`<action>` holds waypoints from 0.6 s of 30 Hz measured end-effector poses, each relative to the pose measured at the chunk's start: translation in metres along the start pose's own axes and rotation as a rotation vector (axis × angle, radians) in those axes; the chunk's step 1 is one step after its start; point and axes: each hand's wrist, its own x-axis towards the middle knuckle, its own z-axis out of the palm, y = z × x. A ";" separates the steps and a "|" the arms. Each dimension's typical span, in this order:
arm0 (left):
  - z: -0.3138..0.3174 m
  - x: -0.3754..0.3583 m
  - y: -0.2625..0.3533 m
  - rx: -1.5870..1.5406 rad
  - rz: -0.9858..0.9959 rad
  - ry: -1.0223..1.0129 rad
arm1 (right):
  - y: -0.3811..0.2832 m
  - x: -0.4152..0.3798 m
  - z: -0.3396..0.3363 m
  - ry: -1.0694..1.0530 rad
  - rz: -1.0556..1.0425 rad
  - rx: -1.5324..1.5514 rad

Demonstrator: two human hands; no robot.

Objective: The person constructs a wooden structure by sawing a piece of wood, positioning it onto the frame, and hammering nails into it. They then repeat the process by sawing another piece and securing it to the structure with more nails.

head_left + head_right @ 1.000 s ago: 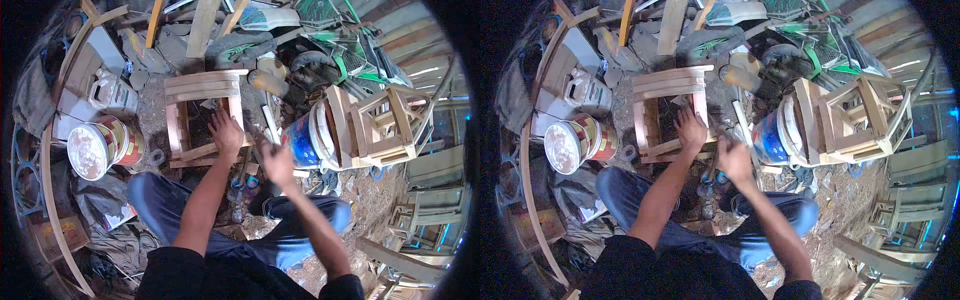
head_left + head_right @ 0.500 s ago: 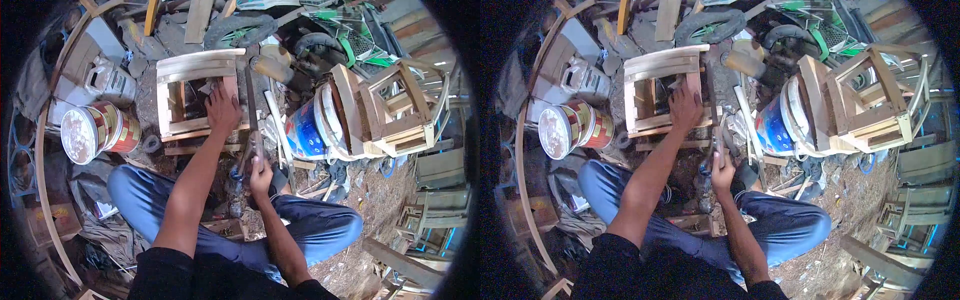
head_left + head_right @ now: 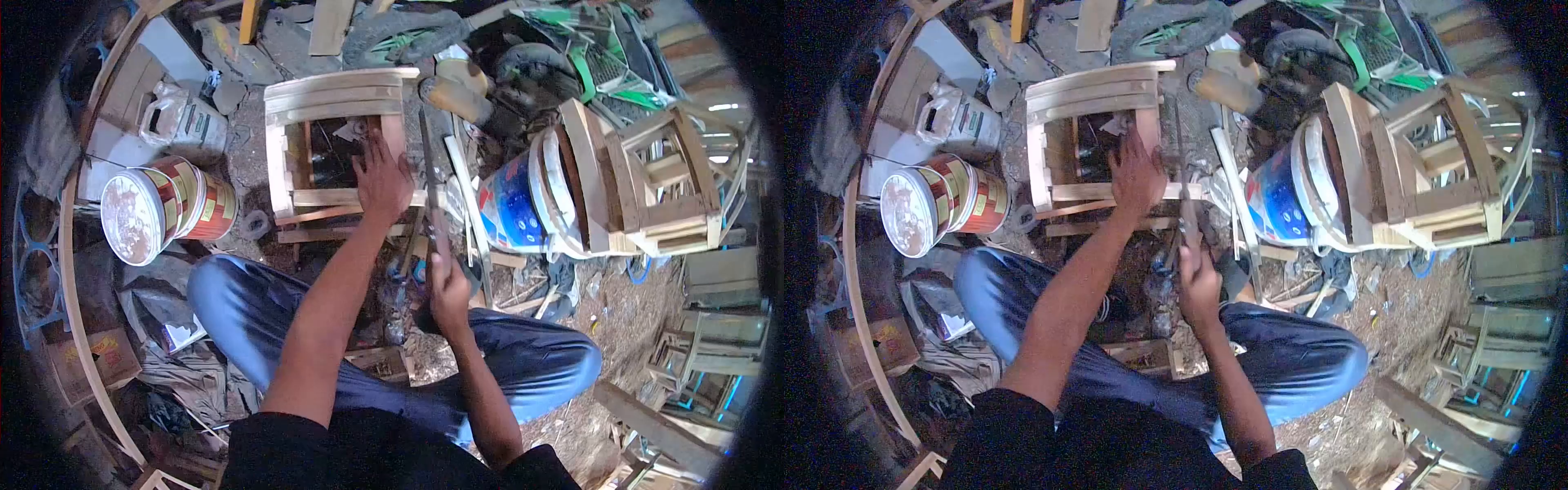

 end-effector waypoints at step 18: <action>-0.011 -0.012 -0.010 -0.049 0.109 0.161 | 0.042 0.029 0.004 -0.057 0.138 0.373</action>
